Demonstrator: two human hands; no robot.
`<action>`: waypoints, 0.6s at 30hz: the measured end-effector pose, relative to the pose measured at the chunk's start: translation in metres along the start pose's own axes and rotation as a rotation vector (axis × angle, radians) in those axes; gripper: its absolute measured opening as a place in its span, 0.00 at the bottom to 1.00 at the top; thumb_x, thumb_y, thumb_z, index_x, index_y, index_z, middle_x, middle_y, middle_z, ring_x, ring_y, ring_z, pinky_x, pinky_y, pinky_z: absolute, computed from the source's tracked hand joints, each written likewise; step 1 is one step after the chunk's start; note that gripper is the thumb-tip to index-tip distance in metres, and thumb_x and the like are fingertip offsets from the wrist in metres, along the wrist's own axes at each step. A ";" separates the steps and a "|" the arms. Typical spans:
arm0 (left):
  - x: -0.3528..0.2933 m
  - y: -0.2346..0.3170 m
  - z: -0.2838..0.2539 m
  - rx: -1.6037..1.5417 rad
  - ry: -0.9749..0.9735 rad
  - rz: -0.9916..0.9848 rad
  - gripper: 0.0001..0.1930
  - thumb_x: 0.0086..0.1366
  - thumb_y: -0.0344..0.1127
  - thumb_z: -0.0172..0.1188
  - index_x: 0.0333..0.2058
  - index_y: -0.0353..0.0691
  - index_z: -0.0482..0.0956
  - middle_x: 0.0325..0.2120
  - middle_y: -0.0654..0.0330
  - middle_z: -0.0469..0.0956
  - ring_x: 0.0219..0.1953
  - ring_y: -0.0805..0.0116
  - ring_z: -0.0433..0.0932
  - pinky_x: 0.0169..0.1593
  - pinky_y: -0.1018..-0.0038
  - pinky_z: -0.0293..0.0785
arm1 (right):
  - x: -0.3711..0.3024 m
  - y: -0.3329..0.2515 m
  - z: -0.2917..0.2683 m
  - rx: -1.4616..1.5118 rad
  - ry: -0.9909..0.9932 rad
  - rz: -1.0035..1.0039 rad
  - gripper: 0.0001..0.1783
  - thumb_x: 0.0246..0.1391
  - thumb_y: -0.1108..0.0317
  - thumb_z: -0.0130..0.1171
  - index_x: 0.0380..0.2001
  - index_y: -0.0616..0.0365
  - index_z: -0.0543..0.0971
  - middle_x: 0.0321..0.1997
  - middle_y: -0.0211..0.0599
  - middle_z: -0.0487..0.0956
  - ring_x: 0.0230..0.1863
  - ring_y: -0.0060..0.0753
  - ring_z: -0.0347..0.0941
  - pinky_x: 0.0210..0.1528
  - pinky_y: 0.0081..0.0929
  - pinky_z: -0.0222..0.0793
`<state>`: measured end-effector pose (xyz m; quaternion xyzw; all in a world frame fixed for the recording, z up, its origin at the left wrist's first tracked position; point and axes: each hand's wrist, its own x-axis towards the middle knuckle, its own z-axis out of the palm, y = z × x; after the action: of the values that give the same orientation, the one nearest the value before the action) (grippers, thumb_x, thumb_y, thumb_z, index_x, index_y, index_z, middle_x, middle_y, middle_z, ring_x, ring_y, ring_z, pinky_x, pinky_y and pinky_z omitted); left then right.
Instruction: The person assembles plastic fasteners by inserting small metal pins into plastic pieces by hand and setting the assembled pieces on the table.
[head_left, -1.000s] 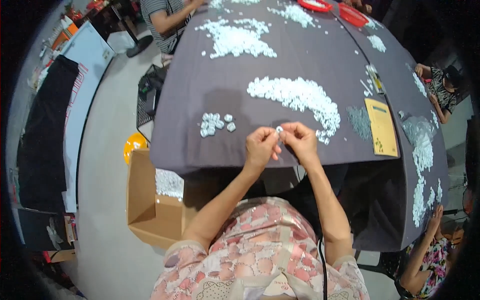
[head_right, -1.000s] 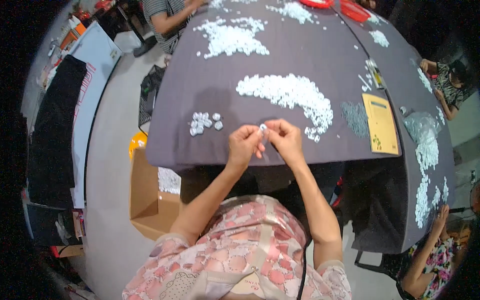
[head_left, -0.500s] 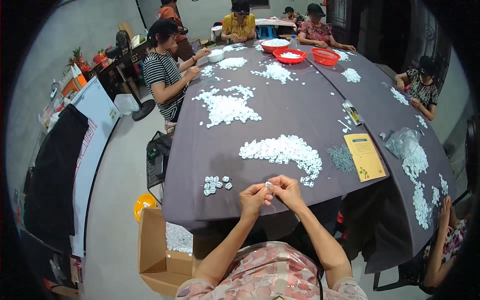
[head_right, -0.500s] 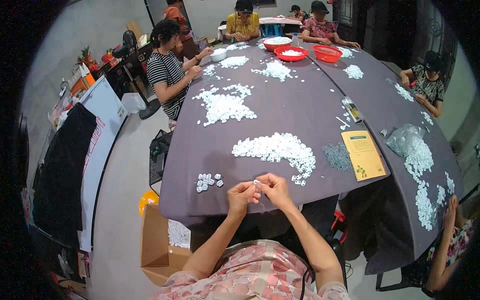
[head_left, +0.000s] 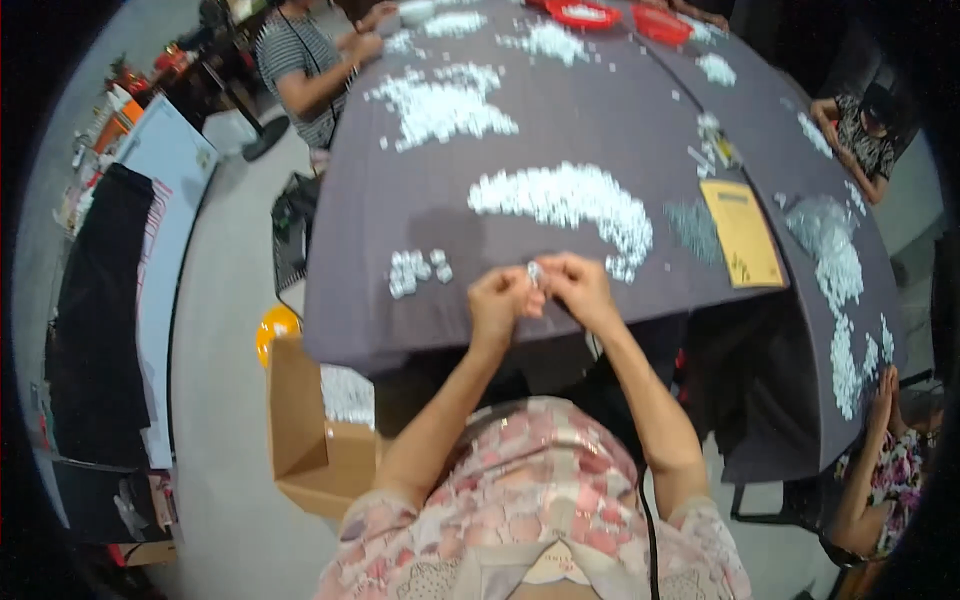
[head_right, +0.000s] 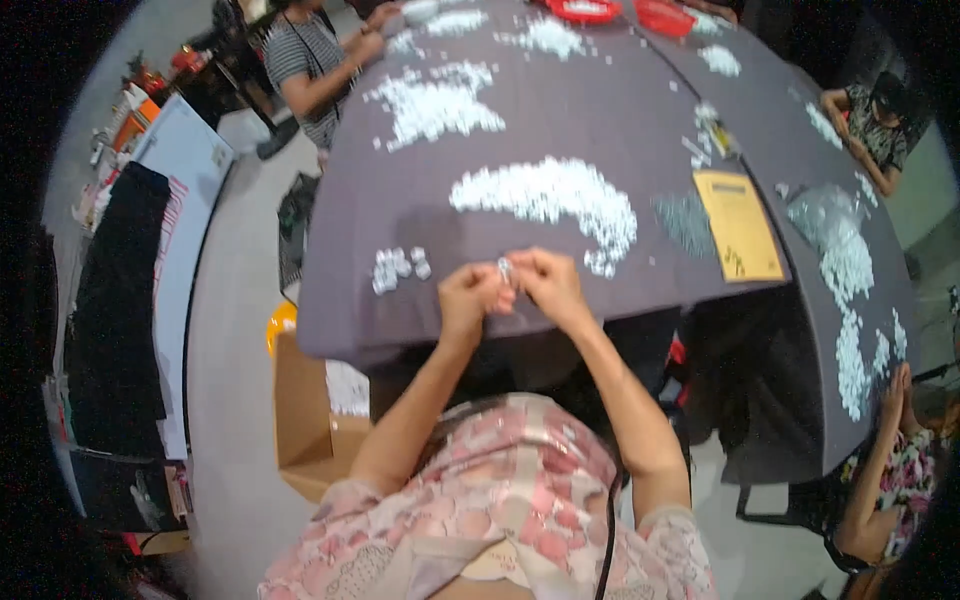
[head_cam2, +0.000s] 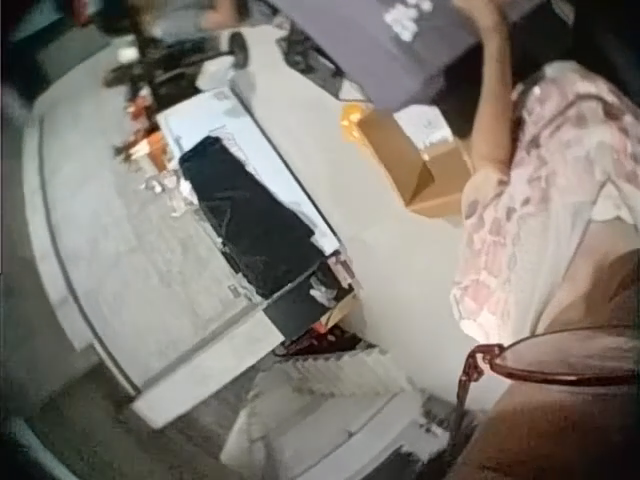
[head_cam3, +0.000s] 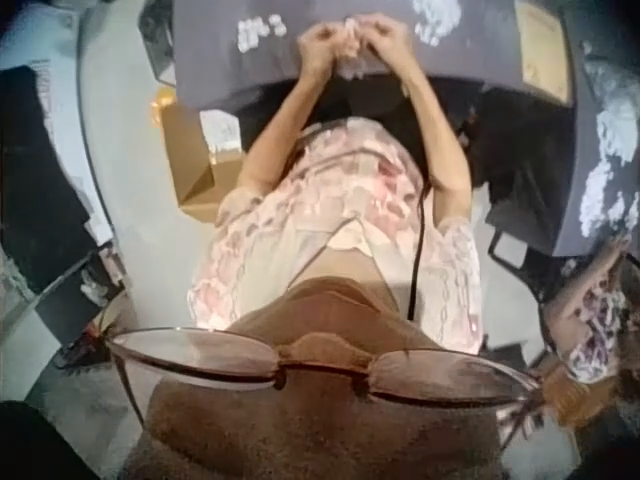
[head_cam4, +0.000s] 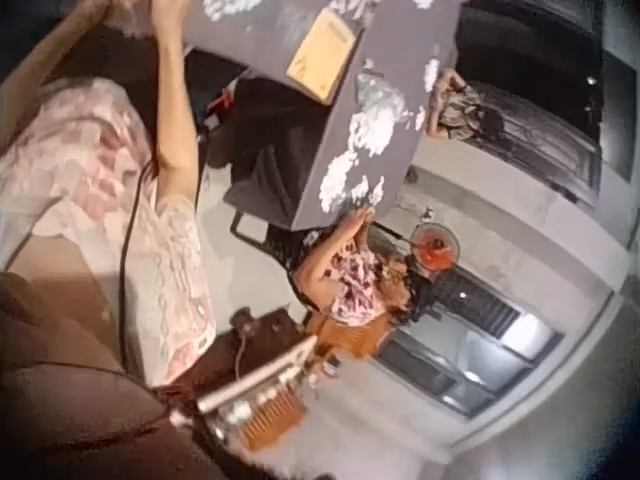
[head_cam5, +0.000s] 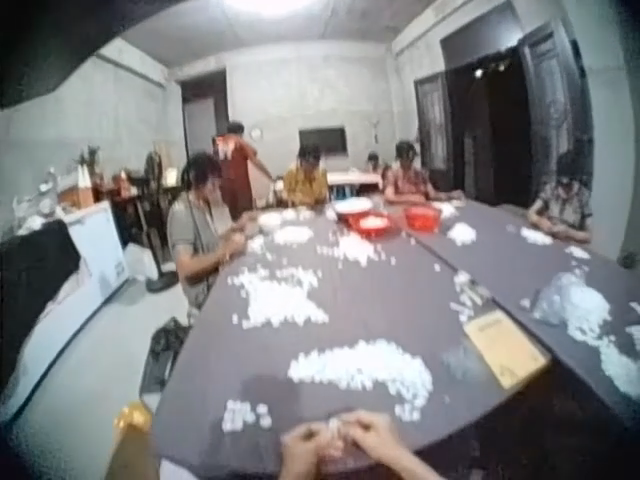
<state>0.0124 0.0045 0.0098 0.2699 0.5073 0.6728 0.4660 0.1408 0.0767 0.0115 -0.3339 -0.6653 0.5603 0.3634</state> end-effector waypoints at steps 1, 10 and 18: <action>-0.001 0.008 0.003 0.045 -0.018 -0.015 0.06 0.61 0.27 0.56 0.33 0.28 0.76 0.25 0.52 0.79 0.22 0.70 0.78 0.24 0.78 0.77 | 0.002 0.002 -0.002 -0.025 0.024 -0.013 0.11 0.52 0.73 0.58 0.39 0.64 0.79 0.30 0.27 0.80 0.29 0.13 0.70 0.31 0.14 0.66; 0.008 -0.002 -0.003 -0.112 -0.065 -0.013 0.06 0.59 0.25 0.57 0.34 0.27 0.76 0.26 0.52 0.79 0.23 0.70 0.80 0.25 0.79 0.79 | 0.007 0.007 -0.003 0.251 -0.022 0.032 0.11 0.52 0.74 0.56 0.39 0.65 0.80 0.29 0.31 0.81 0.27 0.15 0.72 0.30 0.14 0.68; 0.003 -0.004 -0.003 -0.105 -0.054 -0.012 0.06 0.59 0.25 0.58 0.33 0.26 0.76 0.26 0.51 0.79 0.23 0.70 0.80 0.24 0.79 0.79 | -0.001 0.003 0.000 0.269 -0.035 -0.012 0.11 0.50 0.75 0.59 0.38 0.65 0.79 0.31 0.33 0.81 0.29 0.15 0.74 0.31 0.14 0.70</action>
<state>0.0099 0.0058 0.0043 0.2602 0.4602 0.6883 0.4968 0.1417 0.0765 0.0086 -0.2683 -0.5924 0.6480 0.3965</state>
